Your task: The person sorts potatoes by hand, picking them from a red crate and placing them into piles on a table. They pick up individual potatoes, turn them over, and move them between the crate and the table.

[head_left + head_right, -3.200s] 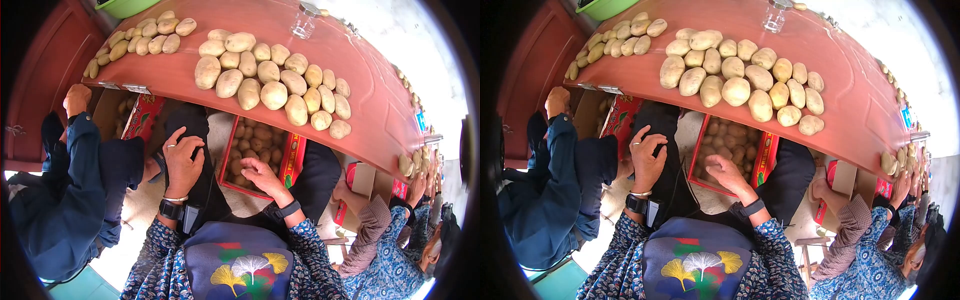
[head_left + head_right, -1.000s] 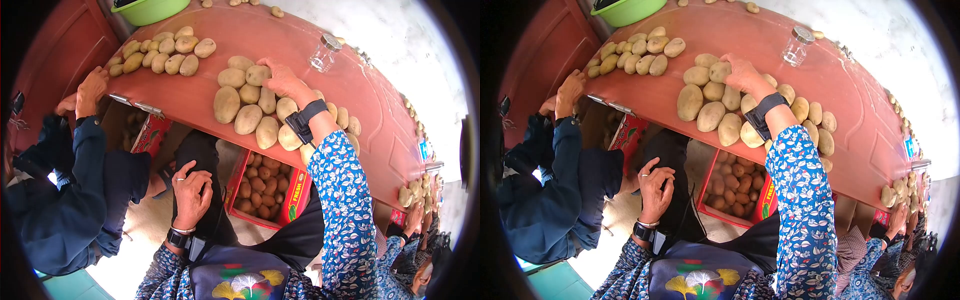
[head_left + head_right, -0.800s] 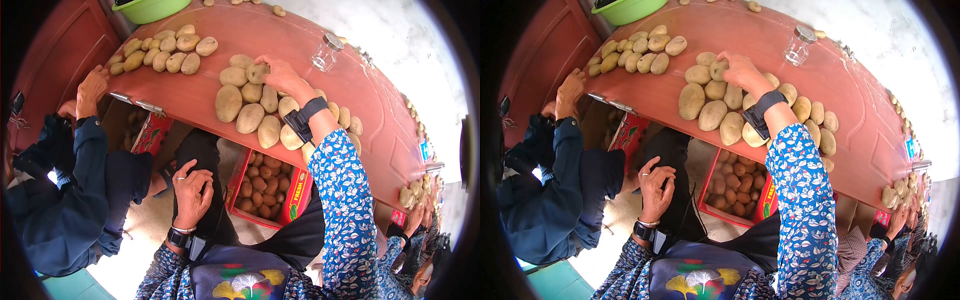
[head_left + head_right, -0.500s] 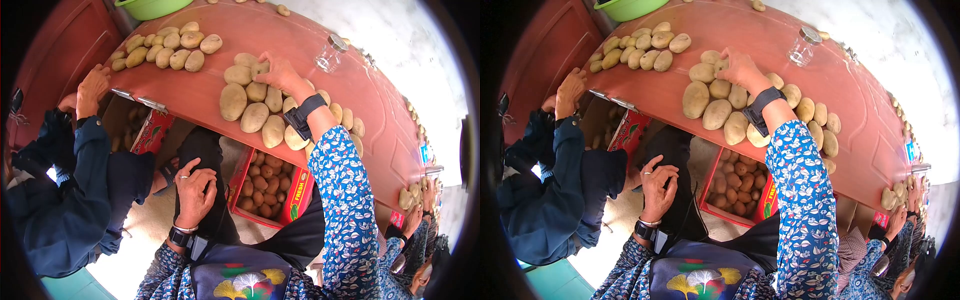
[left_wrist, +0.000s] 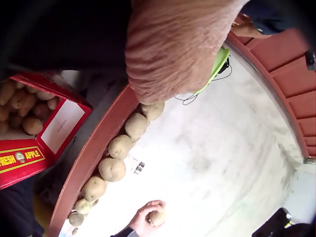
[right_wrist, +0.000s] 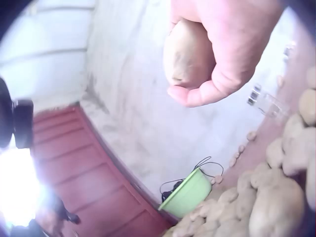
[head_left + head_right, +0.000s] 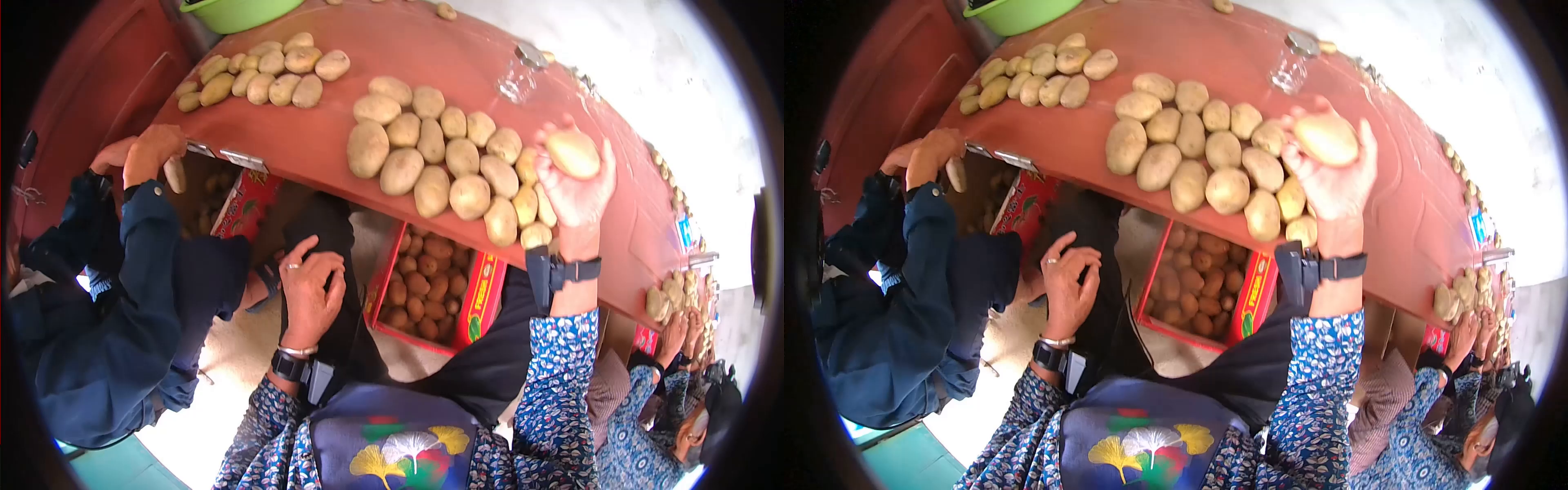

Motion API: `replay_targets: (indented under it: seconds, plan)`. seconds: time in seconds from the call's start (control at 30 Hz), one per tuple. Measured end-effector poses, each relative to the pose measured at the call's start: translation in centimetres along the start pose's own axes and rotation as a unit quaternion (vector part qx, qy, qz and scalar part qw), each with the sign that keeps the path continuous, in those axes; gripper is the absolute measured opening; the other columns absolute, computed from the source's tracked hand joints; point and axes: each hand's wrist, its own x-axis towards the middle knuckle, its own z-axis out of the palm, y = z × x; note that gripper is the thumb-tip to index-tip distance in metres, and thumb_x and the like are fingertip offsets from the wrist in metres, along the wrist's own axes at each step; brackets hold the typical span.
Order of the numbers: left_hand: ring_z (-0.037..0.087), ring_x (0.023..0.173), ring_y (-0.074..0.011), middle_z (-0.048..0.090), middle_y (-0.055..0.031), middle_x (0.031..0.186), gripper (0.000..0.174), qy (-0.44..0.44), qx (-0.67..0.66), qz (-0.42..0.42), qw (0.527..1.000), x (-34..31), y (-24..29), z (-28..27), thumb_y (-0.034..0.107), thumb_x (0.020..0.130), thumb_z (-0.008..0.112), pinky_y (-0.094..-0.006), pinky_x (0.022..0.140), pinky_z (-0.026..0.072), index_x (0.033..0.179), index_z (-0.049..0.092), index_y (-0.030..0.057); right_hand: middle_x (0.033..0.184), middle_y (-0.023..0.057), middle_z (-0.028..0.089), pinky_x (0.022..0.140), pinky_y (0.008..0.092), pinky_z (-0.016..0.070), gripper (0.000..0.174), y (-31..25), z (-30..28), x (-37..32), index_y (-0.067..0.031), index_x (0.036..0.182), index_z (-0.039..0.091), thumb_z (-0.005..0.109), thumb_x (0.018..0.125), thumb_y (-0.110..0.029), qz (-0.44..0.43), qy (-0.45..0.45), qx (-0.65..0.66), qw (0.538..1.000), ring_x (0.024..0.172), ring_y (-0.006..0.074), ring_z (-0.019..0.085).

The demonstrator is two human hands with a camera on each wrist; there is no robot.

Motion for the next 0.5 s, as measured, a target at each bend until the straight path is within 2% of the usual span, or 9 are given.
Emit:
replay_targets:
  seconds: [0.03,0.07,0.17,0.23,0.3,0.33,0.37,0.43,0.5]
  plan:
    - [0.049,0.111,-0.0305,0.065,-0.0059,0.089,0.005,-0.015,-0.002,-0.003,1.0,0.2,0.0,0.0,0.005,0.074,0.058,-0.0418,0.093,0.0326,0.077,0.061,0.0065,0.102,0.0196,0.054,0.081,0.0448,0.0482,0.043,0.0,-0.8,-2.3,-0.0032,0.113,0.048,0.056,0.084,-0.035,-0.008,0.018,0.084,0.996,0.102,0.035,0.051]
    - [0.051,0.108,-0.0312,0.065,-0.0063,0.088,0.004,-0.001,-0.003,0.017,1.0,0.4,0.0,0.0,0.004,0.073,0.058,-0.0419,0.092,0.0343,0.076,0.061,0.0062,0.102,0.0196,0.054,0.081,0.0448,0.0482,0.043,0.4,-1.9,-4.6,-0.0032,0.113,0.048,0.056,0.084,-0.035,-0.006,0.042,0.089,0.995,0.102,0.035,0.051]
    - [0.055,0.1,-0.0327,0.065,-0.0069,0.085,0.004,0.011,-0.005,0.045,0.999,0.0,-0.1,0.6,0.003,0.073,0.057,-0.0422,0.093,0.0383,0.076,0.06,0.0054,0.091,0.0139,0.049,0.078,0.0442,0.0463,0.03,1.9,-5.0,-10.7,-0.0052,0.092,0.05,0.056,0.084,-0.034,-0.081,0.132,0.093,0.984,0.092,0.0272,0.049]
    - [0.055,0.099,-0.0325,0.065,-0.0068,0.083,0.005,0.003,0.006,0.048,0.999,-0.4,-0.1,0.9,0.002,0.073,0.057,-0.0421,0.094,0.0392,0.076,0.06,0.0052,0.091,0.0099,0.049,0.079,0.0425,0.0455,0.024,3.5,-6.2,-13.8,-0.0066,0.09,0.051,0.057,0.084,-0.029,-0.054,0.092,-0.006,0.994,0.091,0.0248,0.049]
    - [0.055,0.101,-0.0321,0.066,-0.0062,0.084,0.005,0.001,0.015,0.052,0.999,-0.5,0.1,1.1,0.002,0.073,0.058,-0.0424,0.094,0.0384,0.077,0.059,0.0053,0.09,0.0086,0.049,0.077,0.0426,0.0454,0.022,5.5,-5.9,-16.1,-0.008,0.089,0.051,0.056,0.085,-0.029,-0.021,0.122,-0.064,0.99,0.091,0.0245,0.048]
    - [0.052,0.111,-0.0295,0.065,-0.0023,0.09,0.008,-0.004,0.026,0.044,0.999,-0.6,-0.1,1.2,0.005,0.073,0.061,-0.0413,0.093,0.0325,0.08,0.061,0.009,0.088,0.011,0.05,0.076,0.0443,0.0477,0.024,6.2,-6.1,-16.7,-0.0055,0.089,0.05,0.053,0.087,-0.029,-0.019,0.11,-0.119,0.987,0.09,0.0257,0.048]
    - [0.052,0.111,-0.0295,0.065,-0.0023,0.09,0.008,-0.005,0.026,0.047,0.999,-0.7,-0.1,1.3,0.005,0.073,0.061,-0.0413,0.093,0.0325,0.08,0.061,0.009,0.088,0.0107,0.051,0.074,0.0423,0.0505,0.016,6.9,-6.1,-17.1,-0.004,0.088,0.052,0.052,0.089,-0.02,-0.02,0.119,-0.172,0.978,0.089,0.0248,0.051]
    - [0.051,0.112,-0.0293,0.065,-0.0022,0.09,0.008,-0.015,0.022,0.051,0.998,-0.6,0.1,1.3,0.005,0.073,0.061,-0.0411,0.093,0.0324,0.08,0.061,0.0092,0.087,0.0114,0.053,0.072,0.0399,0.0526,0.011,7.8,-6.4,-17.4,-0.003,0.087,0.054,0.051,0.089,-0.013,-0.013,0.123,-0.221,0.967,0.087,0.0242,0.055]
    - [0.051,0.112,-0.0293,0.065,-0.0022,0.09,0.008,-0.011,0.029,0.052,0.998,-0.7,0.4,1.4,0.005,0.073,0.061,-0.0411,0.093,0.0325,0.08,0.06,0.0091,0.087,0.0113,0.056,0.071,0.0391,0.0528,0.014,8.5,-6.6,-17.2,-0.0035,0.088,0.057,0.051,0.092,-0.016,-0.02,0.121,-0.22,0.968,0.085,0.0217,0.056]
